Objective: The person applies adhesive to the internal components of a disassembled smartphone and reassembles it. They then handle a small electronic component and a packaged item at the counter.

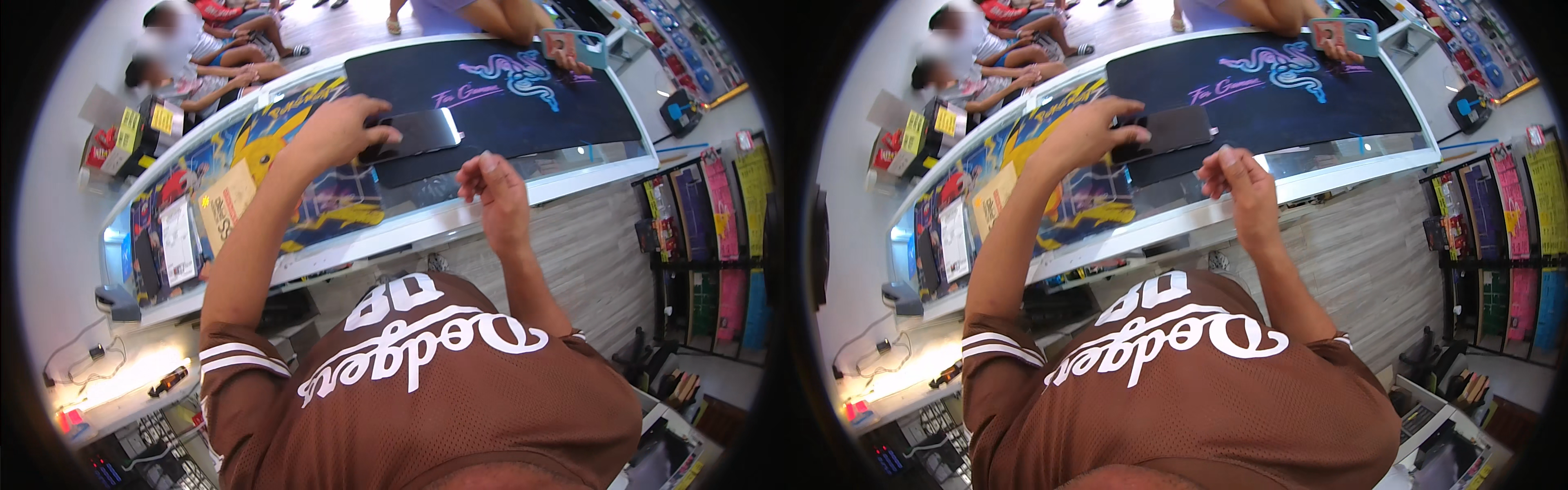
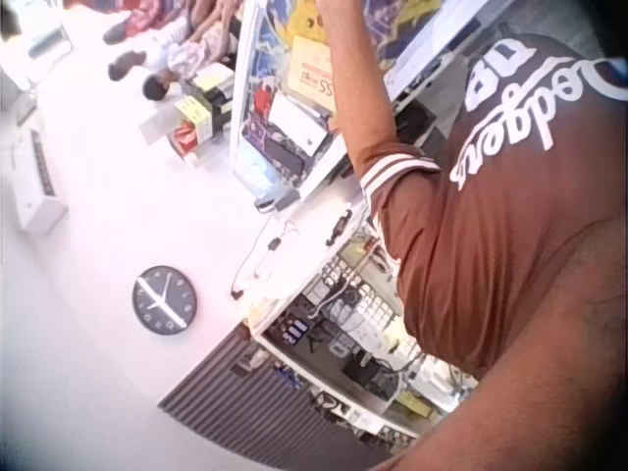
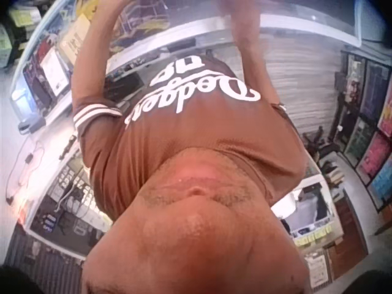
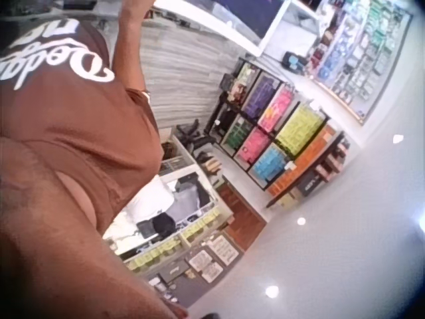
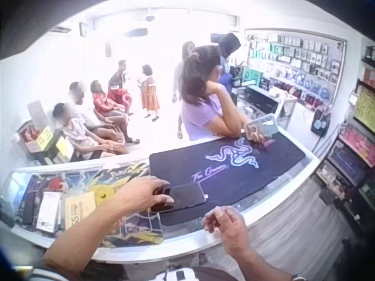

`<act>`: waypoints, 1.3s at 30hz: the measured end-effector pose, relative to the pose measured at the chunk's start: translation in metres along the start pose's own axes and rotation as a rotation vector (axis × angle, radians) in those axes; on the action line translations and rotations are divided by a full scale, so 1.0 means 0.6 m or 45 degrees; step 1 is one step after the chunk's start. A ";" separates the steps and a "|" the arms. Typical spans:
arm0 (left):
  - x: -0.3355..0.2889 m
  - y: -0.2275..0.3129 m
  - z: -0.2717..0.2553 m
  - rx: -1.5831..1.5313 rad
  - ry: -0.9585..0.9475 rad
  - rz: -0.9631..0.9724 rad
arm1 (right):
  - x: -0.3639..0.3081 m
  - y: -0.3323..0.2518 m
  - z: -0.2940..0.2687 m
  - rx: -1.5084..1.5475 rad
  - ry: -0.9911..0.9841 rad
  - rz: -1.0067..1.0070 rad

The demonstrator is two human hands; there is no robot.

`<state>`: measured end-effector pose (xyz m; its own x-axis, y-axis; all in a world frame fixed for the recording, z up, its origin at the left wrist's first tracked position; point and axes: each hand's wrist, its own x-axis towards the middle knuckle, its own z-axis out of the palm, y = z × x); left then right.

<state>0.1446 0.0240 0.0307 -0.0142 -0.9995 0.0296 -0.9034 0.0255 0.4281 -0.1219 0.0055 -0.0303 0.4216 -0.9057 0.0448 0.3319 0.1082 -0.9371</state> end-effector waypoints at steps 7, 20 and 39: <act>0.050 0.004 0.010 0.072 -0.249 -0.024 | -0.014 0.005 -0.035 0.080 -0.010 0.104; 0.017 0.005 0.002 -1.055 -0.089 -0.255 | 0.025 0.024 -0.002 -0.097 -0.004 0.174; -0.055 0.325 0.200 -1.528 0.066 0.139 | -0.115 -0.102 -0.182 0.023 -0.192 0.159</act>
<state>-0.0824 0.0592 0.0047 -0.0234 -0.9895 0.1425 0.0759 0.1404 0.9872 -0.2634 0.0165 -0.0136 0.5814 -0.8134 -0.0188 0.2837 0.2243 -0.9323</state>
